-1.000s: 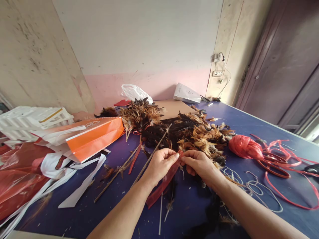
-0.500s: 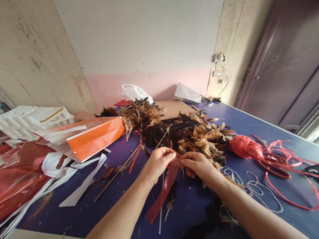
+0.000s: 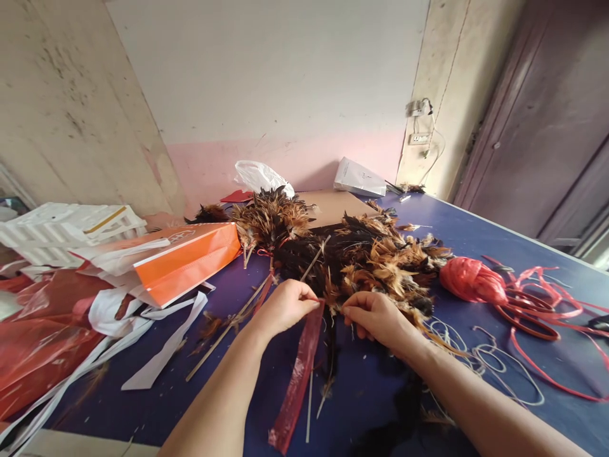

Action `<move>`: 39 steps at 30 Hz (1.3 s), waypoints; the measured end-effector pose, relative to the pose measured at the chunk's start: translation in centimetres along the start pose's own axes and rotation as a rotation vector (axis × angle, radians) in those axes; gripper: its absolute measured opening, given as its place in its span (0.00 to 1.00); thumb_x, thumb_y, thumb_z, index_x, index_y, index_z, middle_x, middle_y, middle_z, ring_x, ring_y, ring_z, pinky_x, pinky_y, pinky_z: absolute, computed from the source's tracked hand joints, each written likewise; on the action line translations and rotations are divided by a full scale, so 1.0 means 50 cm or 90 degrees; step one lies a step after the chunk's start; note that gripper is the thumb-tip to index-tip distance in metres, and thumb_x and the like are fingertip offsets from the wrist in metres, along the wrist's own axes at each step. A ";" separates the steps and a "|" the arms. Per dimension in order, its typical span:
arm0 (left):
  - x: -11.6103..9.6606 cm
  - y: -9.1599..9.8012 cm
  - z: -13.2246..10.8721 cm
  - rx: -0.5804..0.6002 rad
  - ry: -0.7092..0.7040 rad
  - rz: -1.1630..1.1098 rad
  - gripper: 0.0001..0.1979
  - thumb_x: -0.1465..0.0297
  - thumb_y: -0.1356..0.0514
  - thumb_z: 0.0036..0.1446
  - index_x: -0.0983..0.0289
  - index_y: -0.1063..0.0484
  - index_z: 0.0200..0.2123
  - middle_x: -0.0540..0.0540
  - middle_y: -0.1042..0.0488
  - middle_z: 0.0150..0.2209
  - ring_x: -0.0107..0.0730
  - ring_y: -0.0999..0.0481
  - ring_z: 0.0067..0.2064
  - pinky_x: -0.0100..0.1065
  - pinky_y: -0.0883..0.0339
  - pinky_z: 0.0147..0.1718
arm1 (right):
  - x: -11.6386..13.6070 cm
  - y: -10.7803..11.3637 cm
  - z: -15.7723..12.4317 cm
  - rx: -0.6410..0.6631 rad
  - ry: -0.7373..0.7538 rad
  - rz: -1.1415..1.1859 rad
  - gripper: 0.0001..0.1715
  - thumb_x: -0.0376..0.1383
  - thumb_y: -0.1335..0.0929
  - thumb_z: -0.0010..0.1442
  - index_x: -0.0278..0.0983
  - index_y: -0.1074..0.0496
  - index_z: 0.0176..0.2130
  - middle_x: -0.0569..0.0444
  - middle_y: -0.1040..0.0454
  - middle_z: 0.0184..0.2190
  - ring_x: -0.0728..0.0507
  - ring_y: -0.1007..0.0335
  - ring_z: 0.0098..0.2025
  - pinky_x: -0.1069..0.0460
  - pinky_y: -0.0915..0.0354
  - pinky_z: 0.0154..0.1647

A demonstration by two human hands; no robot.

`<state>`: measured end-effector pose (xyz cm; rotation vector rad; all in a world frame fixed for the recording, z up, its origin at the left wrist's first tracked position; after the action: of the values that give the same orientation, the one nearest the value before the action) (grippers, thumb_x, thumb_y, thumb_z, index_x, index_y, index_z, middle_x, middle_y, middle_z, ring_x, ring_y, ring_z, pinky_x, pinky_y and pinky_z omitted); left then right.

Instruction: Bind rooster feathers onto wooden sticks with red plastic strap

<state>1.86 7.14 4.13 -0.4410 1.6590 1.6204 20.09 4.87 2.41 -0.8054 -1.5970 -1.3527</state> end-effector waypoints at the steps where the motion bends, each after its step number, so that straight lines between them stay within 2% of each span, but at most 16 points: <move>1: 0.009 0.009 0.002 -0.014 0.003 0.028 0.08 0.65 0.41 0.46 0.63 0.24 0.24 0.50 0.27 0.21 0.30 0.31 0.23 0.29 0.45 0.23 | 0.000 0.001 0.000 -0.003 0.003 -0.013 0.11 0.39 0.36 0.51 0.34 0.29 0.27 0.60 0.34 0.14 0.55 0.44 0.13 0.60 0.49 0.13; 6: 0.051 0.042 0.012 -0.160 0.068 0.146 0.03 0.72 0.39 0.42 0.60 0.25 0.20 0.50 0.26 0.20 0.31 0.30 0.24 0.30 0.44 0.25 | -0.003 0.003 0.001 -0.022 0.010 -0.052 0.11 0.40 0.37 0.52 0.35 0.29 0.27 0.60 0.36 0.12 0.54 0.45 0.13 0.60 0.49 0.14; 8: 0.060 0.046 0.016 -0.192 0.085 0.161 0.02 0.72 0.38 0.42 0.60 0.24 0.23 0.51 0.25 0.21 0.32 0.29 0.25 0.31 0.44 0.26 | -0.006 0.005 0.002 -0.035 0.017 -0.057 0.11 0.39 0.37 0.52 0.36 0.28 0.29 0.60 0.35 0.12 0.54 0.44 0.13 0.59 0.48 0.14; 11: 0.065 0.051 0.021 -0.232 0.105 0.176 0.07 0.69 0.38 0.44 0.60 0.24 0.30 0.54 0.23 0.28 0.35 0.27 0.30 0.32 0.41 0.30 | -0.007 0.007 0.004 -0.056 0.036 -0.083 0.11 0.37 0.37 0.50 0.36 0.27 0.32 0.60 0.33 0.13 0.52 0.39 0.15 0.59 0.46 0.16; 14: 0.069 0.052 0.022 -0.237 0.121 0.194 0.06 0.67 0.40 0.47 0.60 0.24 0.29 0.56 0.23 0.31 0.38 0.26 0.33 0.33 0.41 0.31 | -0.002 0.009 0.002 -0.063 0.055 -0.103 0.11 0.36 0.37 0.50 0.36 0.27 0.32 0.60 0.32 0.14 0.51 0.35 0.17 0.58 0.44 0.18; 18: 0.079 0.045 0.020 -0.216 0.133 0.189 0.06 0.68 0.39 0.43 0.60 0.28 0.17 0.54 0.26 0.22 0.38 0.27 0.29 0.33 0.42 0.29 | 0.004 0.009 0.001 -0.062 0.062 -0.116 0.11 0.36 0.37 0.50 0.36 0.27 0.32 0.58 0.28 0.17 0.51 0.35 0.17 0.58 0.42 0.20; 22: 0.093 0.053 0.022 -0.239 0.152 0.143 0.06 0.71 0.40 0.41 0.60 0.30 0.15 0.52 0.28 0.19 0.36 0.29 0.26 0.32 0.43 0.27 | -0.001 0.010 0.003 -0.066 0.064 -0.123 0.12 0.37 0.37 0.50 0.36 0.27 0.33 0.58 0.28 0.18 0.51 0.35 0.17 0.57 0.41 0.20; 25: 0.102 0.062 0.026 -0.276 0.166 0.080 0.04 0.71 0.42 0.41 0.61 0.31 0.17 0.51 0.29 0.19 0.34 0.30 0.25 0.31 0.43 0.25 | -0.005 0.010 0.004 -0.064 0.069 -0.121 0.12 0.37 0.37 0.51 0.36 0.27 0.33 0.57 0.27 0.19 0.51 0.35 0.17 0.57 0.42 0.19; 29: 0.114 0.058 0.033 -0.307 0.167 -0.023 0.01 0.72 0.43 0.41 0.63 0.32 0.23 0.49 0.30 0.19 0.29 0.31 0.23 0.28 0.42 0.23 | -0.003 0.012 0.003 -0.069 0.065 -0.122 0.12 0.37 0.37 0.51 0.36 0.27 0.32 0.58 0.29 0.16 0.51 0.36 0.17 0.58 0.44 0.18; 32: 0.121 0.053 0.036 -0.340 0.154 -0.088 0.07 0.73 0.41 0.41 0.65 0.31 0.28 0.49 0.29 0.22 0.28 0.30 0.24 0.27 0.40 0.24 | -0.003 0.011 0.005 -0.069 0.060 -0.122 0.11 0.38 0.36 0.51 0.36 0.27 0.32 0.60 0.32 0.13 0.51 0.38 0.16 0.58 0.45 0.17; 35: 0.122 0.058 0.035 -0.373 0.126 -0.130 0.11 0.65 0.40 0.44 0.65 0.30 0.31 0.49 0.30 0.22 0.27 0.31 0.23 0.27 0.41 0.23 | -0.006 0.006 0.006 -0.052 0.040 -0.124 0.10 0.38 0.36 0.50 0.36 0.27 0.31 0.60 0.33 0.13 0.51 0.38 0.15 0.58 0.45 0.16; 37: 0.122 0.065 0.035 -0.388 0.104 -0.149 0.15 0.58 0.42 0.47 0.64 0.29 0.31 0.48 0.31 0.21 0.26 0.33 0.22 0.27 0.43 0.21 | -0.001 -0.002 0.005 -0.023 0.036 -0.124 0.10 0.38 0.36 0.50 0.36 0.27 0.30 0.58 0.29 0.17 0.52 0.37 0.16 0.58 0.44 0.16; 39: 0.122 0.070 0.036 -0.395 0.084 -0.165 0.18 0.55 0.46 0.50 0.64 0.28 0.31 0.48 0.33 0.20 0.26 0.35 0.21 0.27 0.45 0.20 | 0.013 -0.016 0.004 0.014 0.047 -0.147 0.10 0.38 0.37 0.51 0.36 0.27 0.29 0.57 0.27 0.21 0.52 0.37 0.15 0.58 0.44 0.17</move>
<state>-4.06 10.91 2.38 -1.0441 1.0957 1.9121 19.07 4.85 2.67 -0.5637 -1.6825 -1.5058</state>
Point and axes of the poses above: each hand's wrist, its own z-axis towards the middle knuckle, its own y-axis out of the back of the hand, x = y × z, the point moved 4 cm from there along z, towards the middle knuckle
